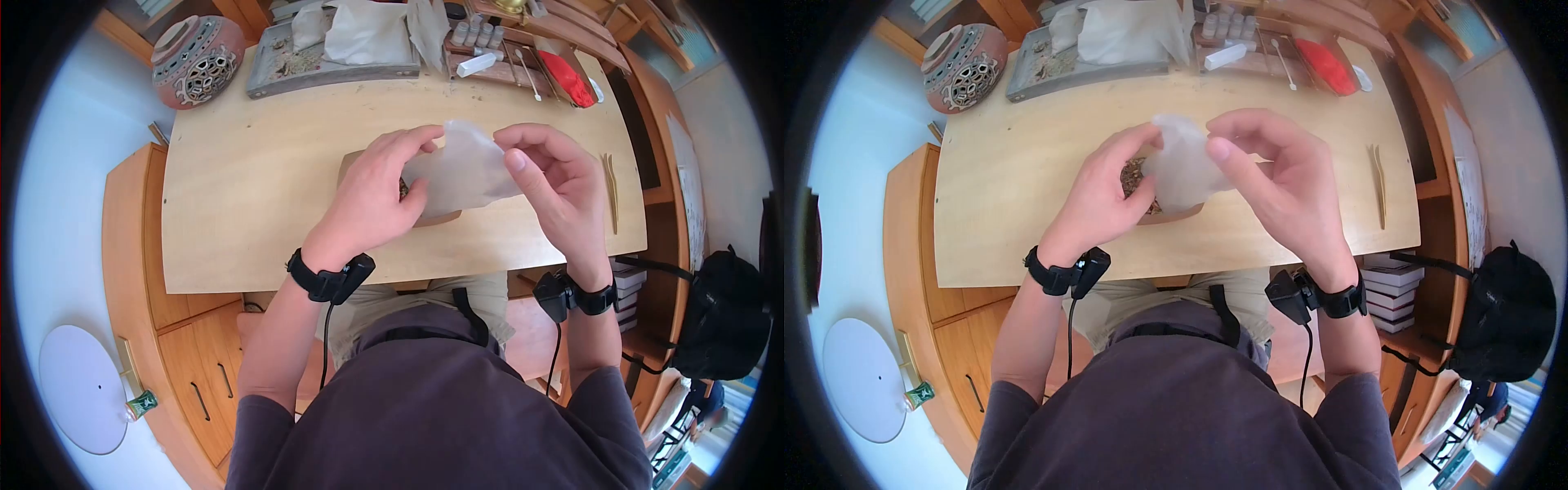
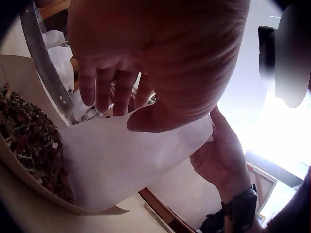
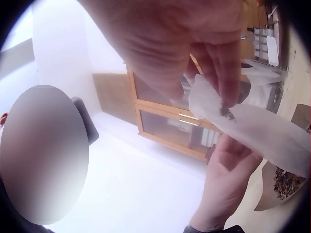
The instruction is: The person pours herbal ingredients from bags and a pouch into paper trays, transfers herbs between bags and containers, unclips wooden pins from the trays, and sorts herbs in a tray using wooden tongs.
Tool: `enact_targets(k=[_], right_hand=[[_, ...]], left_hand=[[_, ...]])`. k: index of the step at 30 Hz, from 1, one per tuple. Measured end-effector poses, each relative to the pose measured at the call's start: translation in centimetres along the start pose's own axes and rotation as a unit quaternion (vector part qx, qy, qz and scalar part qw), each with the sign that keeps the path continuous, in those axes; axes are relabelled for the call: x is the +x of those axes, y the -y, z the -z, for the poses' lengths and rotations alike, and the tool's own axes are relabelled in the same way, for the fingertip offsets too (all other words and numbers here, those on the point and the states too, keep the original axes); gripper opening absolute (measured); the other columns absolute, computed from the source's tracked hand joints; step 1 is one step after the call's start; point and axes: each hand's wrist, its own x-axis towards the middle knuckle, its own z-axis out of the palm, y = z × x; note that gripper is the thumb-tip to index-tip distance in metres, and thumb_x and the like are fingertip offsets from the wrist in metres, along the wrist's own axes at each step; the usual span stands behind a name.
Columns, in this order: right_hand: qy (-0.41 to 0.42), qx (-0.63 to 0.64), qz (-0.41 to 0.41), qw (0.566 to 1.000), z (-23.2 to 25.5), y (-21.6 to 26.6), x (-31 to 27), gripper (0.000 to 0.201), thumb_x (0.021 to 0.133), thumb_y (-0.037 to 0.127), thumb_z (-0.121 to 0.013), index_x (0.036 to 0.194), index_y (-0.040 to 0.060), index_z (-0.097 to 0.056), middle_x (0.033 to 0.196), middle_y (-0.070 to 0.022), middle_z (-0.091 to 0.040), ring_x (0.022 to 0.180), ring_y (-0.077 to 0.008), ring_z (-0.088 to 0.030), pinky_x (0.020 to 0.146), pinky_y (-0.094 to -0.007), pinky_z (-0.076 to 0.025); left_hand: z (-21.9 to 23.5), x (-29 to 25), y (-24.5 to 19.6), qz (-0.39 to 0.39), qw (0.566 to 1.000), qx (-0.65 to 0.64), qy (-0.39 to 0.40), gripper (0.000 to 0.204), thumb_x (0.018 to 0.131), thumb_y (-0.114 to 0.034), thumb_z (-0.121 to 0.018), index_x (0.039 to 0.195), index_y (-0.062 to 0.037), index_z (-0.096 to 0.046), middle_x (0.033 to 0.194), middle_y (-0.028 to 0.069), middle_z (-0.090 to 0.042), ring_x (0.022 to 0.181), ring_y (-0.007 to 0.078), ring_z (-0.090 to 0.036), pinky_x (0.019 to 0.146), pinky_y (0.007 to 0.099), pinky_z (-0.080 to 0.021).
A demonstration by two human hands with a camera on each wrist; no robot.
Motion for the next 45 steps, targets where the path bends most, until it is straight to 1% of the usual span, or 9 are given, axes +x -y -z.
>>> enact_targets(k=[4, 10, 15, 18, 25, 26, 28, 38, 45], right_hand=[[0.0, -0.017, -0.016, 1.0, 0.5, 0.1, -0.5, 0.021, 0.096, 0.011, -0.072, 0.11, -0.0039, -0.068, 0.101, -0.0051, -0.07, 0.095, -0.011, -0.067, 0.075, -0.0254, -0.057], [-0.009, -0.077, -0.019, 0.997, 1.4, -0.2, -1.2, 0.021, 0.092, 0.014, -0.075, 0.107, -0.001, -0.071, 0.095, -0.0032, -0.071, 0.09, -0.0094, -0.066, 0.069, -0.0234, -0.053], [-0.019, -0.099, -0.014, 0.995, 1.6, -0.5, -1.3, 0.019, 0.092, 0.014, -0.075, 0.104, -0.0004, -0.072, 0.092, -0.0023, -0.071, 0.083, -0.0081, -0.064, 0.068, -0.023, -0.052], [-0.021, -0.078, -0.045, 0.996, 1.7, -0.4, -1.1, 0.016, 0.092, 0.012, -0.075, 0.101, -0.0006, -0.073, 0.089, -0.0016, -0.071, 0.08, -0.0073, -0.063, 0.068, -0.0231, -0.052], [-0.052, -0.18, 0.03, 0.982, 1.4, 0.5, -0.1, 0.01, 0.09, 0.012, -0.076, 0.095, 0.0032, -0.074, 0.086, 0.0003, -0.073, 0.076, -0.0065, -0.064, 0.063, -0.0228, -0.049], [-0.059, -0.2, 0.035, 0.977, 1.3, 0.7, 0.0, 0.009, 0.09, 0.012, -0.076, 0.094, 0.0043, -0.075, 0.086, 0.0006, -0.073, 0.076, -0.0066, -0.064, 0.062, -0.0228, -0.048], [-0.061, -0.207, 0.042, 0.976, 1.2, 0.9, 0.2, 0.008, 0.09, 0.012, -0.076, 0.094, 0.0046, -0.075, 0.086, 0.0006, -0.073, 0.076, -0.0069, -0.064, 0.062, -0.0227, -0.048], [-0.074, -0.249, 0.071, 0.963, 0.2, 1.5, 0.9, 0.009, 0.091, 0.013, -0.075, 0.096, 0.006, -0.076, 0.087, -0.0007, -0.074, 0.075, -0.0082, -0.066, 0.061, -0.0233, -0.049], [-0.056, -0.257, 0.086, 0.961, -0.8, 1.3, 1.3, 0.01, 0.092, 0.013, -0.074, 0.099, 0.0067, -0.077, 0.088, -0.0014, -0.075, 0.076, -0.0091, -0.067, 0.061, -0.0237, -0.049]], left_hand=[[-0.1, 0.1, -0.1, 0.039, 0.999, -0.009, 0.007, 0.041, 0.084, -0.001, -0.068, 0.124, -0.0008, -0.06, 0.109, 0.0146, -0.067, 0.106, 0.0318, -0.066, 0.095, 0.0384, -0.051], [0.1, 0.0, 0.3, 0.047, 0.999, 0.018, 0.006, 0.03, 0.085, 0.0, -0.069, 0.115, 0.0026, -0.064, 0.106, 0.0147, -0.068, 0.101, 0.0273, -0.068, 0.091, 0.0358, -0.053], [0.1, -0.3, 0.6, 0.045, 0.999, -0.007, -0.023, 0.028, 0.087, 0.001, -0.069, 0.115, 0.0032, -0.064, 0.109, 0.0136, -0.069, 0.102, 0.0232, -0.068, 0.092, 0.0342, -0.053], [0.2, -0.4, 0.7, 0.05, 0.998, -0.009, -0.038, 0.029, 0.088, 0.001, -0.069, 0.117, 0.0027, -0.065, 0.109, 0.0126, -0.07, 0.101, 0.0211, -0.067, 0.093, 0.0339, -0.053], [1.0, -0.8, 0.7, 0.051, 0.996, -0.028, -0.066, 0.032, 0.088, 0.001, -0.069, 0.121, 0.0012, -0.066, 0.105, 0.0102, -0.07, 0.096, 0.0176, -0.065, 0.092, 0.0323, -0.052], [1.0, -0.9, 0.7, 0.051, 0.996, -0.028, -0.067, 0.032, 0.088, 0.001, -0.069, 0.121, 0.0012, -0.066, 0.105, 0.0102, -0.07, 0.096, 0.0176, -0.065, 0.092, 0.0323, -0.052], [1.0, -1.0, 0.7, 0.034, 0.994, -0.034, -0.094, 0.034, 0.085, 0.003, -0.065, 0.118, -0.0022, -0.067, 0.096, 0.0122, -0.066, 0.088, 0.0234, -0.064, 0.082, 0.0342, -0.053], [1.6, -1.5, 0.9, 0.047, 0.994, -0.028, -0.097, 0.034, 0.086, 0.003, -0.065, 0.119, -0.0025, -0.066, 0.097, 0.0123, -0.066, 0.09, 0.024, -0.065, 0.085, 0.034, -0.053], [1.7, -1.7, 0.8, 0.021, 0.991, -0.065, -0.114, 0.043, 0.085, -0.001, -0.071, 0.127, 0.0013, -0.06, 0.109, 0.013, -0.064, 0.102, 0.0242, -0.064, 0.089, 0.0352, -0.053]])
